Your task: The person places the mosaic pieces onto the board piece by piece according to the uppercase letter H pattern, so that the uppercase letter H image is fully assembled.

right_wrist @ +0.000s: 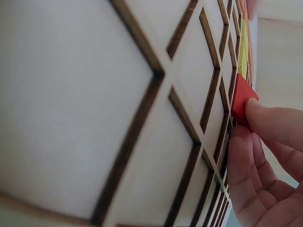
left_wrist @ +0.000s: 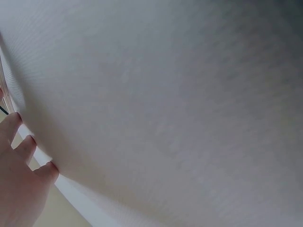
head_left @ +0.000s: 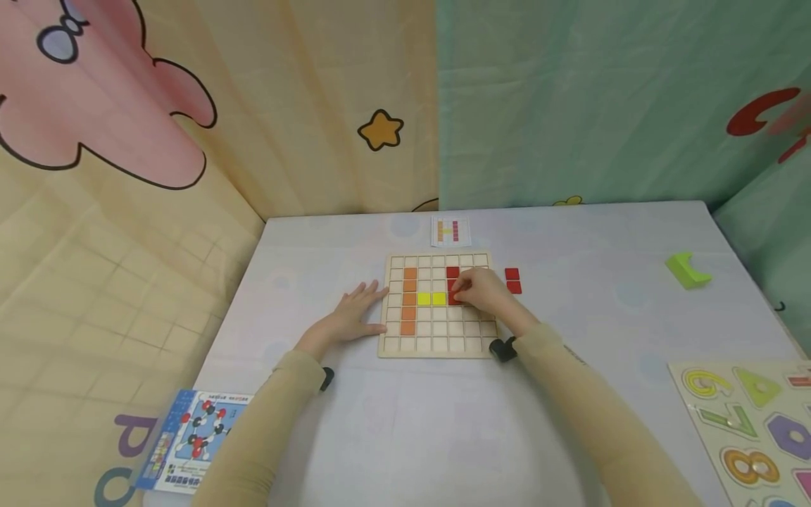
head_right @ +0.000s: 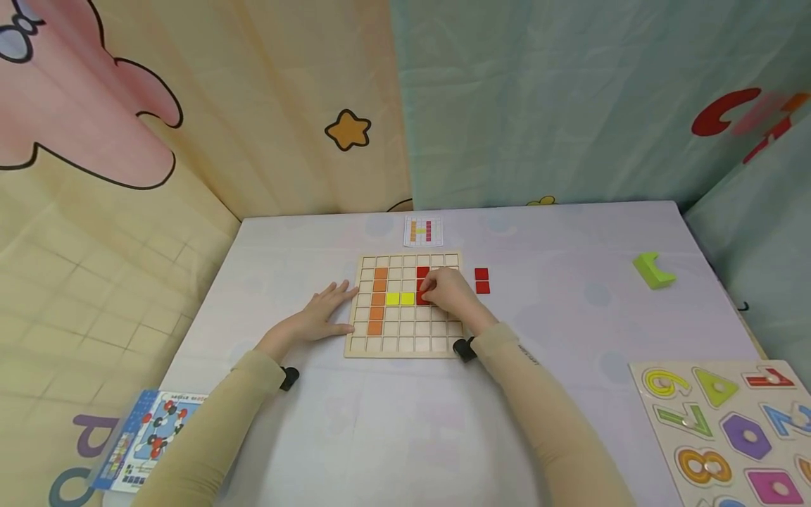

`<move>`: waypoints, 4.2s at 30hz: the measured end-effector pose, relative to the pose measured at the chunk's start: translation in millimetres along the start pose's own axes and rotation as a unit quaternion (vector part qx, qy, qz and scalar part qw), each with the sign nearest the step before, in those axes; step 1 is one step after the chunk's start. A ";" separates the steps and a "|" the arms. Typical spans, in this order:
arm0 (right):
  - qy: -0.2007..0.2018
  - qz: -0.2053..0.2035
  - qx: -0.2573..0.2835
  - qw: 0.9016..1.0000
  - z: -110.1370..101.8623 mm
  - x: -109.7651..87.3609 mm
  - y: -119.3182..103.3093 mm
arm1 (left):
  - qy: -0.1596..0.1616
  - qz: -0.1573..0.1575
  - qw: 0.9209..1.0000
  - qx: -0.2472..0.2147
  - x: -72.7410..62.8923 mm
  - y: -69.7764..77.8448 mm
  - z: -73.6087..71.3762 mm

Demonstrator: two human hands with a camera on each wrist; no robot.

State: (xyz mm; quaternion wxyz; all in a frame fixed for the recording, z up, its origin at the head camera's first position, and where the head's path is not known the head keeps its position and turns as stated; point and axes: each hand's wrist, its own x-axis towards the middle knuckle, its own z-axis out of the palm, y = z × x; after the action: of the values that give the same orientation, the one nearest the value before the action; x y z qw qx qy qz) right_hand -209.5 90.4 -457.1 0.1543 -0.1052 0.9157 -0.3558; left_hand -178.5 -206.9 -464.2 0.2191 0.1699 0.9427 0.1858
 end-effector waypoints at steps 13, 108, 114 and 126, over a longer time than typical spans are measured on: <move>0.010 0.018 -0.017 1.000 3.2 1.0 -3.2 | 0.002 0.000 1.000 0.001 1.7 0.8 -0.9; 0.051 0.063 0.111 0.990 -38.6 -41.7 42.9 | 0.000 0.004 1.000 -0.003 2.8 -2.5 2.4; 0.035 0.041 0.100 0.993 -26.3 -34.3 24.3 | 0.000 0.003 1.000 0.001 2.4 -2.3 1.7; 0.008 0.033 0.068 0.997 0.9 -22.8 9.3 | -0.002 -0.001 1.000 -0.001 1.2 -2.7 0.8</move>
State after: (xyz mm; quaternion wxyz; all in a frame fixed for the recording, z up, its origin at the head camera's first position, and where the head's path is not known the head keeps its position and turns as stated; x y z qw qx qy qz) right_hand -188.8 103.5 -459.4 0.1653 -0.0617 0.8935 -0.4130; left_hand -179.7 -208.6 -466.4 0.2211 0.1691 0.9422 0.1866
